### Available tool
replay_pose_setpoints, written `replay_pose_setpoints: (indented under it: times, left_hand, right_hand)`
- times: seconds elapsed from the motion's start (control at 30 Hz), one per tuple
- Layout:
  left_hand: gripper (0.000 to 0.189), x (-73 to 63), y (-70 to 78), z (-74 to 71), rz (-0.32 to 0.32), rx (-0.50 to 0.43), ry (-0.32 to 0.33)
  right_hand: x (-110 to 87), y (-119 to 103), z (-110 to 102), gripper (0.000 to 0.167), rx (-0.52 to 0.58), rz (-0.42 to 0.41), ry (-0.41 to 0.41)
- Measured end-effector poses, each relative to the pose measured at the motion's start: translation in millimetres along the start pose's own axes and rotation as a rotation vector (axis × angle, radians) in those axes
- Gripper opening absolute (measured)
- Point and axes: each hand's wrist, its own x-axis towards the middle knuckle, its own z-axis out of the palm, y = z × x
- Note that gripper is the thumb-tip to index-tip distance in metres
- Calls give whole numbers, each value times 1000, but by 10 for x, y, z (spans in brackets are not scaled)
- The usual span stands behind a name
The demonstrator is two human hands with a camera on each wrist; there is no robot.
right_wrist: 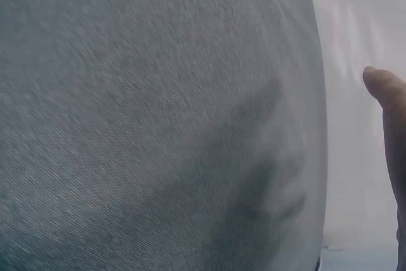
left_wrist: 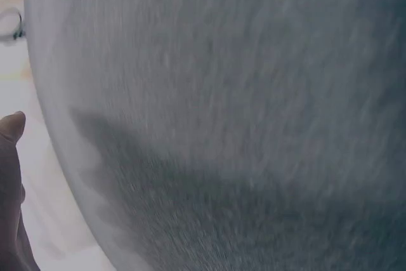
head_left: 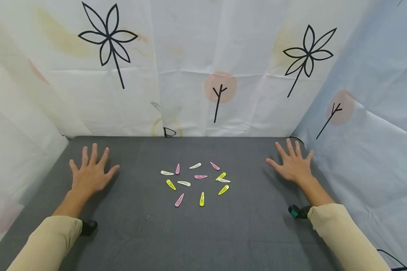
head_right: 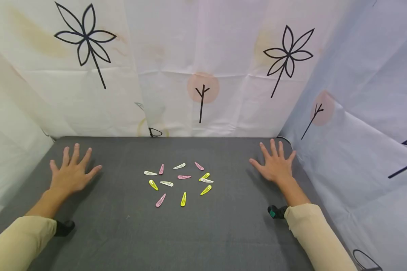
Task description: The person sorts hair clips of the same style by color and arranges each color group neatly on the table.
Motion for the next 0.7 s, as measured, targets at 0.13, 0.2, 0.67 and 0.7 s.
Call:
replay_pose_setpoints:
  times: [0.13,0.2,0.67,0.7]
  left_hand:
    - [82,-33,143,28,51,15,17]
    - [80,-52,209,46,77,13,25]
    - [68,-211,792,119,255,35,50]
    - [68,-225,841,126,267,35,56]
  right_hand:
    - [-46,-97,13,88,-18,-34,7]
    - [-65,-141,37,88,-28,-50,8]
    - [-298,-547,179,79,-27,-168,-4]
    - [-323,-586,187,77,-17,-181,-4]
